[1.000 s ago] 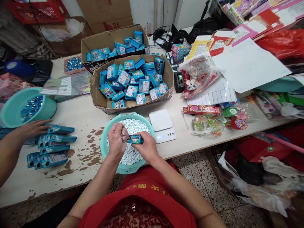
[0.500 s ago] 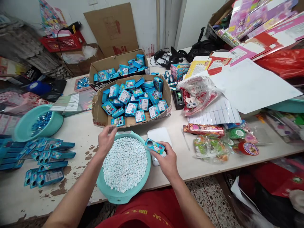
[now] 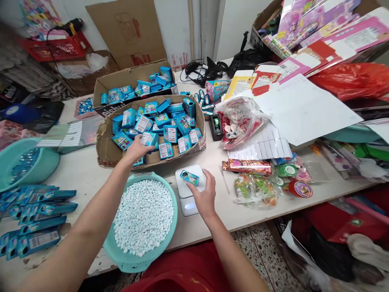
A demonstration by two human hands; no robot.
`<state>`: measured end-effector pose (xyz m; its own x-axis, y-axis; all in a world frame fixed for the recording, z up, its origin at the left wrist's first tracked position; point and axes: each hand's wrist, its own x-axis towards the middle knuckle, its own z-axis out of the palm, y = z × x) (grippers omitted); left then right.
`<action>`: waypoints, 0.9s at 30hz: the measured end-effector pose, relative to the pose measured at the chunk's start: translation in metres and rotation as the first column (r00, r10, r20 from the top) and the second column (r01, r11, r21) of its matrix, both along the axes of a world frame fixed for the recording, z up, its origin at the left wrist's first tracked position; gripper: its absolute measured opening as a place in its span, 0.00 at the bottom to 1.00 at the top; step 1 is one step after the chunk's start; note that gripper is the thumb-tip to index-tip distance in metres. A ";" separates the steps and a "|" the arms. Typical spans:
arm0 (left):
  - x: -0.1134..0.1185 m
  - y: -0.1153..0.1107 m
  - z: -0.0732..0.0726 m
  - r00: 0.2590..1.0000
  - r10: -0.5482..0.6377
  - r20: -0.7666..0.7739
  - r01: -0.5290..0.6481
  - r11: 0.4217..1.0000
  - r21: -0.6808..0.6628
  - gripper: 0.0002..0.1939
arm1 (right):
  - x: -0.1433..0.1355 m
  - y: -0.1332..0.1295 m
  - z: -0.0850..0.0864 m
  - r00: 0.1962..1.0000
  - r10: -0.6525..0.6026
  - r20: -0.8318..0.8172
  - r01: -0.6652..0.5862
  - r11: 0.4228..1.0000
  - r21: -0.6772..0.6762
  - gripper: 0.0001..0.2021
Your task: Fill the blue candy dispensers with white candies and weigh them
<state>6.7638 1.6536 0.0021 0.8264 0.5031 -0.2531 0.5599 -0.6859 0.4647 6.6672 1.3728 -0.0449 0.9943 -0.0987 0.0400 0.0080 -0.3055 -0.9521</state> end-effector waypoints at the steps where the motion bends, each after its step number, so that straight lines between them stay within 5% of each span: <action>1: -0.024 -0.007 0.010 0.993 -0.037 0.110 0.047 0.995 -0.089 0.42 | -0.007 0.004 0.011 1.000 0.024 -0.012 -0.023 0.997 0.068 0.28; 4: -0.104 -0.045 0.026 0.907 -0.155 0.392 0.331 0.839 -0.432 0.46 | -0.027 0.026 0.039 0.968 0.244 -0.058 -0.207 0.906 0.370 0.34; 7: -0.172 -0.075 0.016 0.867 -0.194 0.460 0.434 0.749 -0.501 0.45 | -0.044 0.048 0.053 0.911 0.401 -0.098 -0.301 0.808 0.506 0.37; 8: -0.187 -0.076 0.008 0.868 -0.203 0.453 0.435 0.749 -0.499 0.42 | -0.048 0.052 0.055 0.899 0.422 -0.118 -0.309 0.803 0.510 0.34; 10: -0.206 -0.062 -0.014 0.890 -0.171 0.422 0.354 0.843 -0.405 0.31 | -0.057 0.051 0.055 0.881 0.450 -0.149 -0.324 0.802 0.502 0.29; 13: -0.217 -0.022 -0.051 0.934 -0.110 0.340 0.150 0.984 -0.092 0.20 | -0.072 0.030 0.051 0.855 0.475 -0.207 -0.329 0.807 0.490 0.27; 15: -0.218 -0.002 -0.072 0.962 -0.116 0.248 0.105 0.993 0.056 0.21 | -0.082 0.007 0.047 0.871 0.413 -0.266 -0.262 0.848 0.461 0.27; 18: -0.214 -0.003 -0.089 0.985 -0.085 0.148 0.070 0.992 0.110 0.21 | -0.095 -0.032 0.044 0.930 0.160 -0.330 -0.011 0.911 0.413 0.26; 21: -0.205 -0.024 -0.091 0.996 -0.037 0.079 0.035 0.999 0.025 0.18 | -0.102 -0.065 0.045 0.924 -0.115 -0.364 0.262 0.884 0.386 0.25; 24: -0.200 -0.040 -0.088 0.994 0.089 0.071 -0.079 0.987 -0.142 0.16 | -0.107 -0.077 0.048 0.906 -0.222 -0.360 0.338 0.891 0.301 0.23; 27: -0.199 -0.047 -0.087 0.914 0.395 0.090 -0.300 0.810 -0.504 0.16 | -0.112 -0.059 0.054 0.928 -0.143 -0.344 0.219 0.956 0.194 0.22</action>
<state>6.5646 1.6064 -0.0850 0.6734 0.6237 -0.3970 0.5916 -0.1326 0.7952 6.5549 1.3137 0.0092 0.9131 -0.2466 -0.3247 -0.3465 -0.0500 -0.9367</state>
